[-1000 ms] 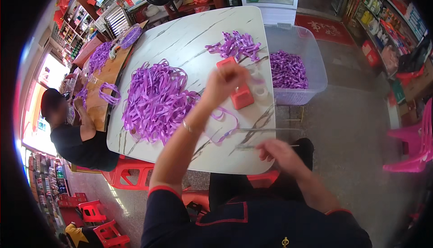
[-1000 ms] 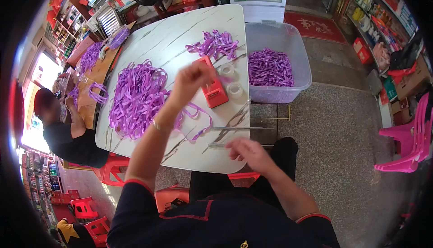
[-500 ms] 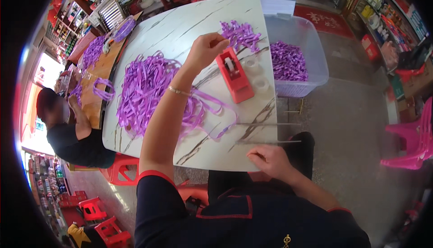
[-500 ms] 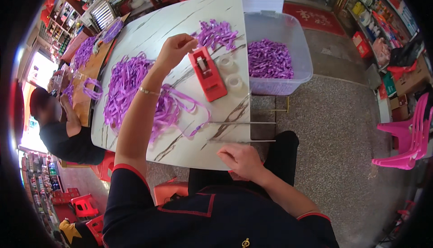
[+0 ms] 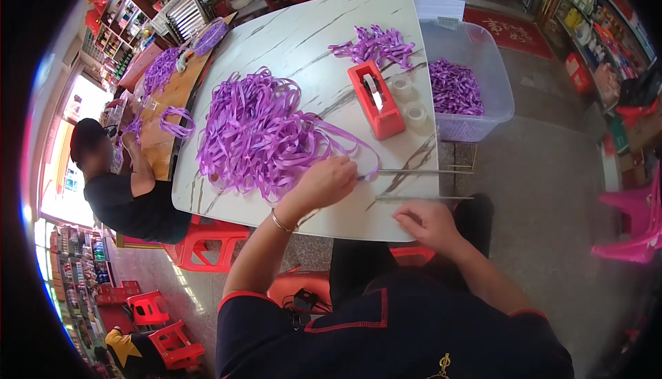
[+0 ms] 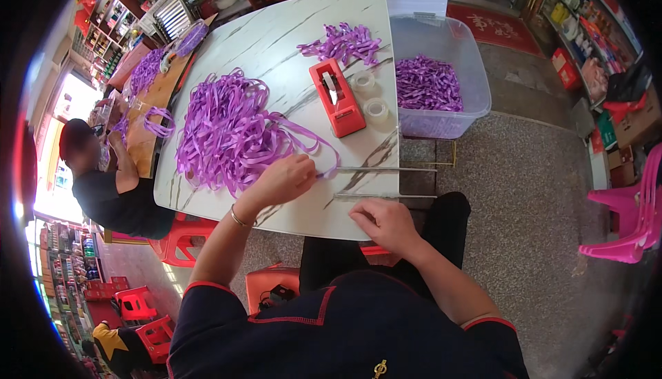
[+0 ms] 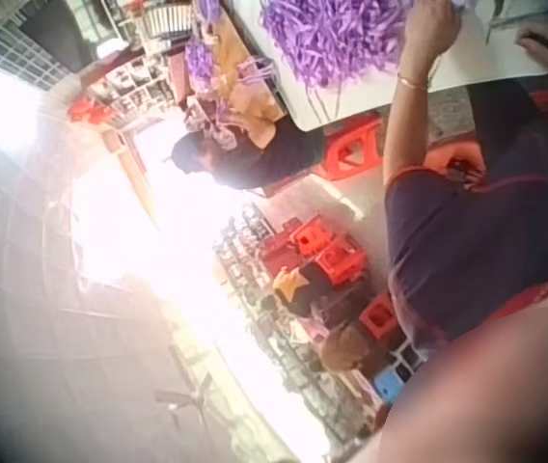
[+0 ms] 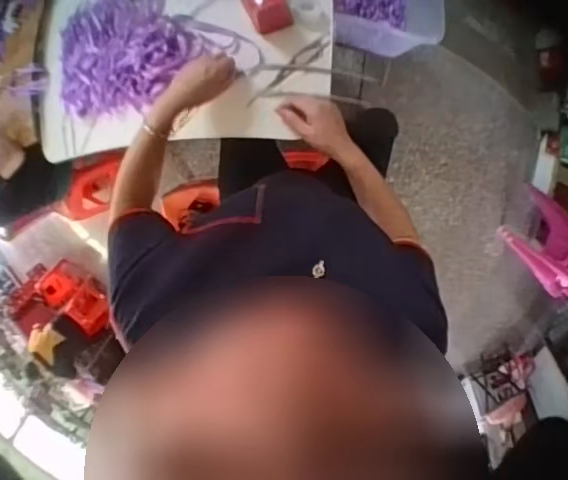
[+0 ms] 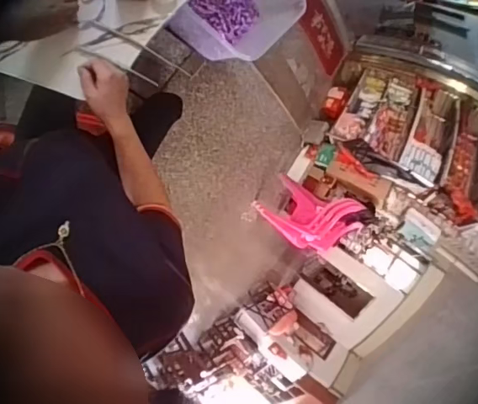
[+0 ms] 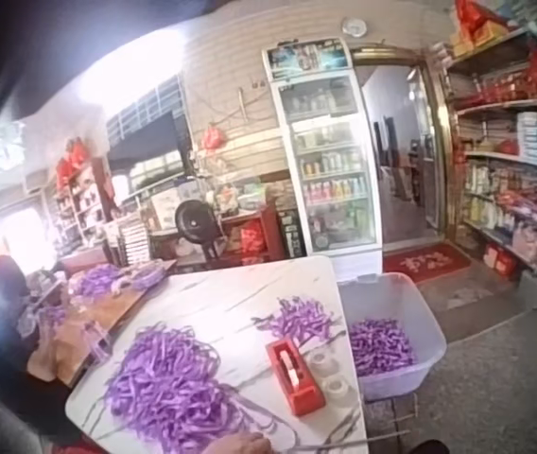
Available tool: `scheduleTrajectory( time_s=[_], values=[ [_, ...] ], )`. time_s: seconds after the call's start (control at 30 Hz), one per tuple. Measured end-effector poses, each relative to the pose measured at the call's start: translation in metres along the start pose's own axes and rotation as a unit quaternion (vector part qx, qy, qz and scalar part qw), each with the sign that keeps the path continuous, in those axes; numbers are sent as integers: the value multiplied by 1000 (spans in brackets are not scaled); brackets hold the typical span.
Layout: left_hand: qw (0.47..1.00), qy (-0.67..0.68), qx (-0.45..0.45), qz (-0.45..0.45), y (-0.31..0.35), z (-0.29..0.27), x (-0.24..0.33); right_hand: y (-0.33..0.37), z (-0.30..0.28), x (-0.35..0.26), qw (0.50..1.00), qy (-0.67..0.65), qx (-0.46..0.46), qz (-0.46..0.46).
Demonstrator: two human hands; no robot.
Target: Tying purple ribbons into small decorative bows at a workstation.
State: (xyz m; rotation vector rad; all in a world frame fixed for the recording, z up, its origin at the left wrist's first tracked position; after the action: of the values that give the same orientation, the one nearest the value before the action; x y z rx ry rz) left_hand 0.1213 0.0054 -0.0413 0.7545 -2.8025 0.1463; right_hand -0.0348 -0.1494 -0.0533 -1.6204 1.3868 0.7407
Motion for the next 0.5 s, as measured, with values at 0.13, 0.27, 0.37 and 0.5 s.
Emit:
scheduleTrajectory(
  time_s=[0.13,0.27,0.37,0.5],
  values=[
    [919,344,-40,-188,-24,-63,-12,1,-1,2,1000,-6,11,-2],
    [841,520,147,-35,-41,-169,-37,2,3,-1,1000,-7,11,-18],
    [825,493,275,-17,-53,-241,-11,3,1,1,999,-10,24,-18],
    [797,527,293,22,-54,-294,-23,4,0,-4,1000,-15,23,-14]
  ],
)
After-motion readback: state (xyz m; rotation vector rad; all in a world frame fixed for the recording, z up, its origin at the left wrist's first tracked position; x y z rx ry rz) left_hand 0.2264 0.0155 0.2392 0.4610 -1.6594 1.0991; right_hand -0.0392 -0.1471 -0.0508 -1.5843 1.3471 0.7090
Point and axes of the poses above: each hand's wrist, its own y-axis away from the middle knuckle, its own z-axis out of the palm, x = y × z, the point moved 4 cm from there along -y, towards the middle knuckle, and after that the axes turned 8 degrees about -z, right-handed, at the moved point
